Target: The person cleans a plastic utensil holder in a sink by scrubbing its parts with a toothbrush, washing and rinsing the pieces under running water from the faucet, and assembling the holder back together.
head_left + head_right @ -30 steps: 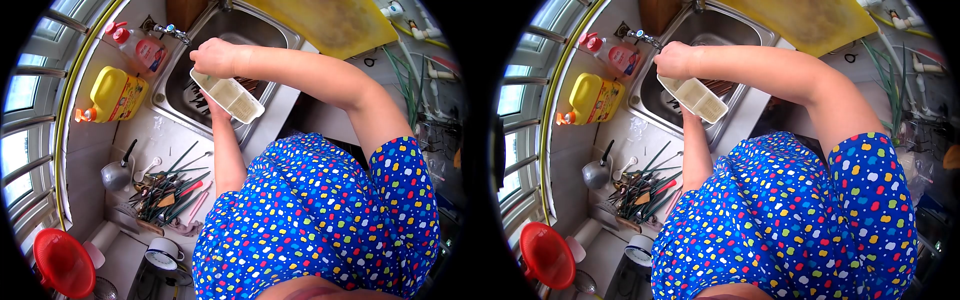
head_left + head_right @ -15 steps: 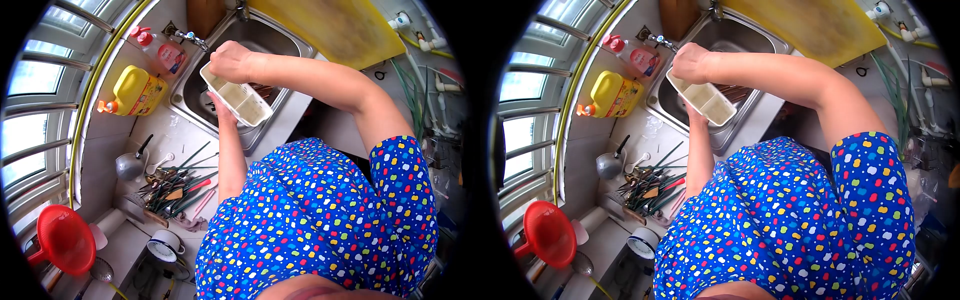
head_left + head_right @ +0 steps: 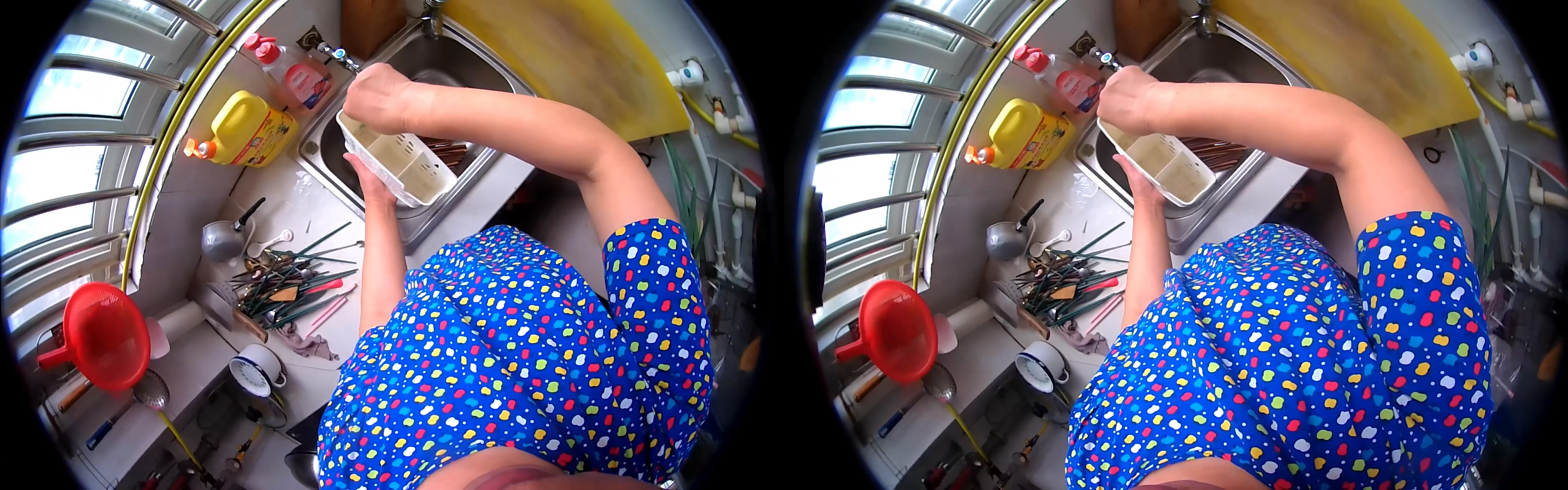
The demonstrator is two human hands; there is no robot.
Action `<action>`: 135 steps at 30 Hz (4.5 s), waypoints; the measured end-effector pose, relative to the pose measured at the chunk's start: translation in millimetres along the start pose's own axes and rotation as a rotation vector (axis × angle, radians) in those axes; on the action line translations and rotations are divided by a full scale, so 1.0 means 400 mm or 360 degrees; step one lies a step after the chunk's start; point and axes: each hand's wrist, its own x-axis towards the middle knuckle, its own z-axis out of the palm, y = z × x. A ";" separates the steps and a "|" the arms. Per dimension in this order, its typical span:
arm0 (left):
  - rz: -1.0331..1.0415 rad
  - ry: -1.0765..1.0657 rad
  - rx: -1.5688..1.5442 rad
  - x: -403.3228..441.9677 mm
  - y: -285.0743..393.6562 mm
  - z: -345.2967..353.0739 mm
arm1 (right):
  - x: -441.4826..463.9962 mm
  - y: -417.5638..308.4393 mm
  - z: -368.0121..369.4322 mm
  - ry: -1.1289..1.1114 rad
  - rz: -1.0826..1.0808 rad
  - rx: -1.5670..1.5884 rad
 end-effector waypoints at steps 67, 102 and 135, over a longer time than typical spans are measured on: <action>-0.0065 -0.0034 -0.0363 0.029 -0.096 -0.120 | -0.042 -0.193 0.040 -0.0641 0.0019 0.0471; 0.0092 0.0203 -0.0509 -0.062 -0.073 -0.108 | -0.211 -0.122 0.235 0.0087 0.0802 0.1249; -0.0828 -0.0189 -0.0390 -0.067 -0.009 -0.151 | -0.282 -0.068 0.119 -0.0011 0.0183 0.0650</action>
